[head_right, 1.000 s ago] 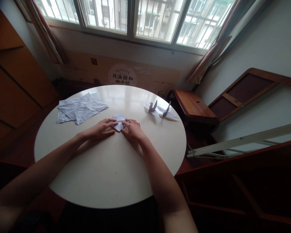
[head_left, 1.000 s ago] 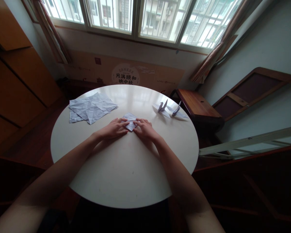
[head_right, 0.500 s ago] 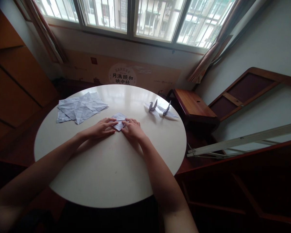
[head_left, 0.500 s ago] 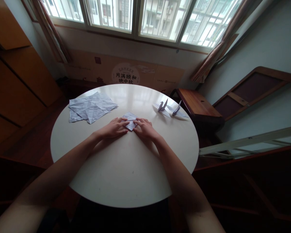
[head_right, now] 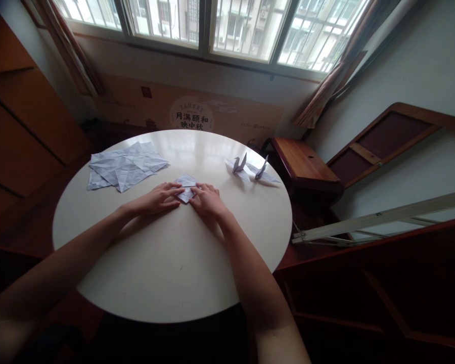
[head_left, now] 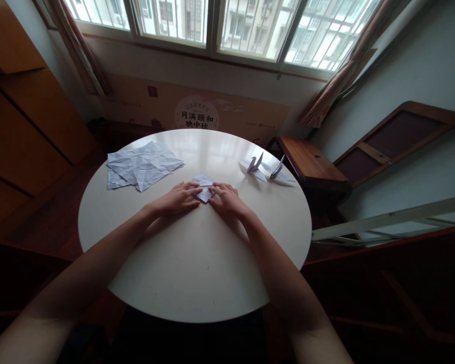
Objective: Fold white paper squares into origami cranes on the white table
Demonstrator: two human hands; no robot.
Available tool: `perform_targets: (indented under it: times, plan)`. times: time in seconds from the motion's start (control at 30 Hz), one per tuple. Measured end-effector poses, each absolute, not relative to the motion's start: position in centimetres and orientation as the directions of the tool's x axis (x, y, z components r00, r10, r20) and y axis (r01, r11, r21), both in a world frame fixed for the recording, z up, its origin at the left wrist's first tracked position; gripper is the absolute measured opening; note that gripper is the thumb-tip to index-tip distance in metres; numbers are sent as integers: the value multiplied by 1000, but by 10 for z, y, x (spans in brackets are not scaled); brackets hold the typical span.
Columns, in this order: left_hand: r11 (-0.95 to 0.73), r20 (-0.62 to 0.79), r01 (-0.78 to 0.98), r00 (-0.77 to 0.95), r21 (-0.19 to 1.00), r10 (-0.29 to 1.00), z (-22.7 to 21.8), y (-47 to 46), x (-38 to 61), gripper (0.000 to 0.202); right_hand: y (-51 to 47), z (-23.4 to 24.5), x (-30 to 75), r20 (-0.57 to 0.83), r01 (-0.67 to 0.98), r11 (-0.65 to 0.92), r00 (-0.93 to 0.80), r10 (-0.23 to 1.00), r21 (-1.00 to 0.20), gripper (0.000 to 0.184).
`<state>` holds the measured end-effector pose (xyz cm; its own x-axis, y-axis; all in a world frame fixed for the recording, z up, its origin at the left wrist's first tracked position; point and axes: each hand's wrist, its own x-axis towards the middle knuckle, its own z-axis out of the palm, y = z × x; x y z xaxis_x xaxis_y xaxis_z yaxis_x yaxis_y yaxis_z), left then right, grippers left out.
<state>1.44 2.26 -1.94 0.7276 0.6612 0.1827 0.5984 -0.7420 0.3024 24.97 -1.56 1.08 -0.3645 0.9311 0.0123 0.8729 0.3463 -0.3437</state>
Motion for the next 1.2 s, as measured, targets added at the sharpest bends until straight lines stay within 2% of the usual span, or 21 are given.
perform_targets:
  times: [1.2]
  plan:
    - [-744, 207, 588, 723, 317, 659, -22, 23, 14, 53, -16, 11, 250, 13, 870, 348, -367, 930, -349, 50]
